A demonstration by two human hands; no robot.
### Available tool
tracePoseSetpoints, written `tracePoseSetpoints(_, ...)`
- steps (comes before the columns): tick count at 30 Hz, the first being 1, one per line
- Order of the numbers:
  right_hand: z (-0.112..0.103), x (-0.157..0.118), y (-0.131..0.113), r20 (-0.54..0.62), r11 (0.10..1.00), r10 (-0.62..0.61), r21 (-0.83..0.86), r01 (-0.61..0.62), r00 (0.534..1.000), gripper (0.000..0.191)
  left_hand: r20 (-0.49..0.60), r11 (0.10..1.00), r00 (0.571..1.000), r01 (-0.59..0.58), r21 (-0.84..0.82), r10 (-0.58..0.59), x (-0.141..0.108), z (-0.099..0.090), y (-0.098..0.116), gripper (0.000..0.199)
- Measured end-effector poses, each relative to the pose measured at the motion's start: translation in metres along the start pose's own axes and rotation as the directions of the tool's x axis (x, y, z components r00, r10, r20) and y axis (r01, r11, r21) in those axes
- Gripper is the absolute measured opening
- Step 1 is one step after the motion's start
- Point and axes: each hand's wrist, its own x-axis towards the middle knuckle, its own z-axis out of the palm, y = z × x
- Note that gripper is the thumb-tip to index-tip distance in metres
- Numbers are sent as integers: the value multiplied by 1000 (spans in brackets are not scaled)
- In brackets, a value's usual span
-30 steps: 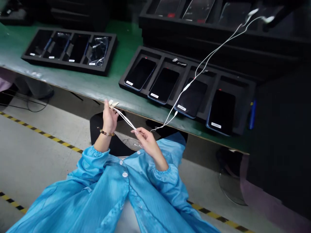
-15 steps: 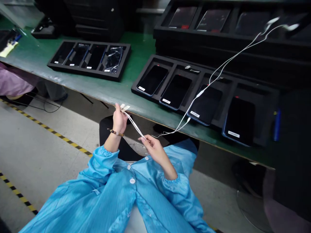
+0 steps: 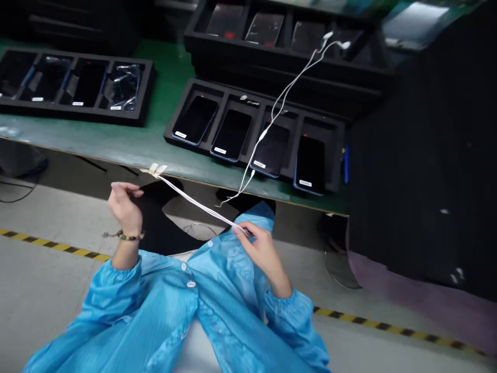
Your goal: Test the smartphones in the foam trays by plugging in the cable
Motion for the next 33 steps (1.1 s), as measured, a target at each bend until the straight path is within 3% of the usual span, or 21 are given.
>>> tracePoseSetpoints(2,-6,-4,-7,-69,1000,-16,6,17,998,32,197,989,975,-120,84,101,-23,9,17,28)
tracePoseSetpoints(3,-5,-5,-13,-75,1000,-28,6,29,997,31,343,981,933,-159,110,113,-34,19,24,21)
tracePoseSetpoints(4,-4,-4,-18,-62,999,-43,6,44,997,28,518,966,848,-218,142,116,-45,32,29,21)
tracePoseSetpoints(5,-1,-4,-24,-39,998,-57,12,57,998,25,687,939,719,-298,170,104,-54,46,33,23)
tracePoseSetpoints(7,2,-5,-33,-3,997,-68,35,68,998,22,913,840,407,-508,191,39,-66,72,38,29)
tracePoseSetpoints(8,3,-7,-35,-2,997,-68,43,68,998,23,959,781,282,-599,176,1,-68,80,41,31)
tracePoseSetpoints(9,2,-10,-37,-14,997,-66,44,67,998,25,979,745,205,-650,151,-20,-67,85,43,32)
tracePoseSetpoints(10,-1,-14,-38,-40,997,-66,38,67,997,26,986,738,163,-663,125,-21,-64,86,46,35)
tracePoseSetpoints(11,-4,-18,-37,-73,997,-70,23,72,995,25,989,762,148,-639,104,-11,-60,83,50,38)
tracePoseSetpoints(13,-14,-26,-36,-135,995,-98,-25,96,986,18,983,861,184,-502,76,20,-47,71,58,39)
tracePoseSetpoints(14,-19,-29,-36,-166,992,-120,-49,114,979,17,967,906,252,-418,73,39,-41,64,63,39)
tracePoseSetpoints(16,-27,-29,-38,-235,984,-170,-83,155,957,21,874,964,479,-262,54,81,-28,50,72,41)
tracePoseSetpoints(18,-30,-24,-44,-313,978,-208,-77,193,927,22,689,990,712,-120,-73,137,-13,41,81,43)
tracePoseSetpoints(19,-29,-20,-48,-346,975,-221,-60,214,912,21,593,983,791,-56,-174,150,-4,39,87,42)
tracePoseSetpoints(21,-25,-11,-55,-368,968,-237,-12,251,899,21,446,930,883,33,-367,145,21,39,99,38)
tracePoseSetpoints(24,-12,1,-54,-275,961,-239,71,267,931,24,278,921,960,71,-384,42,77,53,118,47)
tracePoseSetpoints(27,10,11,-33,-73,976,-165,132,174,984,25,225,967,972,121,-226,-69,142,79,126,50)
tracePoseSetpoints(30,41,22,-1,183,992,7,119,-29,983,22,221,985,966,152,-75,-133,197,114,115,45)
tracePoseSetpoints(33,72,32,15,290,989,98,80,-127,952,22,196,984,967,146,102,-163,229,146,91,57)
